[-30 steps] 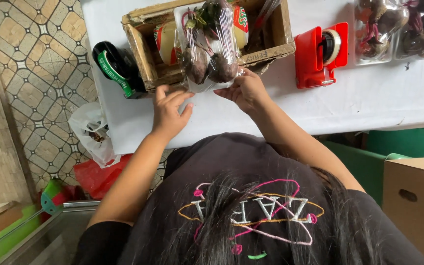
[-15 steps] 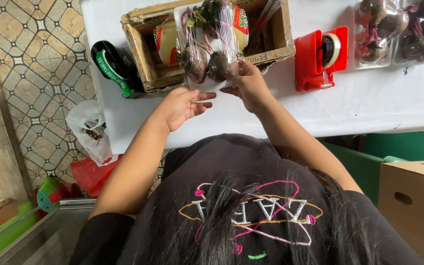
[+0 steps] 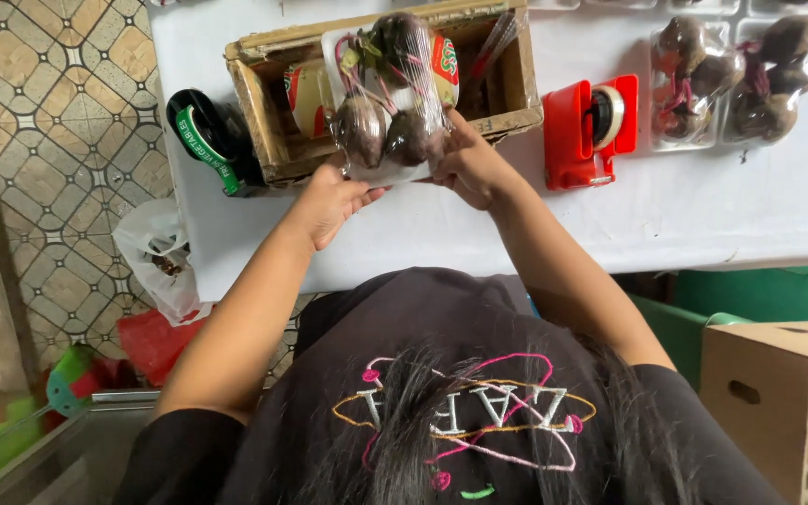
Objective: The person packages beets by placing them onto a white foam tray and wrapping the tray with plastic wrap from a dispenser.
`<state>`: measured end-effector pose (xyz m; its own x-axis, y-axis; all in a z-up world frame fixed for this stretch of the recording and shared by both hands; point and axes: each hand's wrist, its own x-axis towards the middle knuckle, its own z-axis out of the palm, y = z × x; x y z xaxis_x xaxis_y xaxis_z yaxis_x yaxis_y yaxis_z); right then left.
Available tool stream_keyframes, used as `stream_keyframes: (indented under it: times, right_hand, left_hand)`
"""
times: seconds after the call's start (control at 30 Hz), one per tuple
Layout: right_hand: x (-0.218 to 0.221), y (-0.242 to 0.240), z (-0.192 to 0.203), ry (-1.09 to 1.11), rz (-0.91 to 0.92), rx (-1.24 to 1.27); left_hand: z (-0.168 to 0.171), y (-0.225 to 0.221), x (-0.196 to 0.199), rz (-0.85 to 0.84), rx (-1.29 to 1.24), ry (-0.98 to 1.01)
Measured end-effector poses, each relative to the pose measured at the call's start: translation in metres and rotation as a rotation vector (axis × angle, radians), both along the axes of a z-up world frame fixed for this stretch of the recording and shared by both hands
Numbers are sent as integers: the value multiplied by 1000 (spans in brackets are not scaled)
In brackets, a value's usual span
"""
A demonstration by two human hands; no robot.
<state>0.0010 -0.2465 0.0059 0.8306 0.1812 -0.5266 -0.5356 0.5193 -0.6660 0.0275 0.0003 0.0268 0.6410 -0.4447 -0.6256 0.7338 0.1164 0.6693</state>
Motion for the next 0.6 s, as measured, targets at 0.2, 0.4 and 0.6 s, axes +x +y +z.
stream_keyframes:
  times: [0.2,0.4,0.6]
  right_hand:
    - [-12,-3,-4,-76,-68,-13]
    - [23,-19,36,-211,59,-41]
    - [102,-12,55,-301,79,-114]
  left_hand:
    - [34,-6,-21,-48,60,-128]
    - [27,-2,11,1,311,-219]
    - [30,-2,93,55,346,-333]
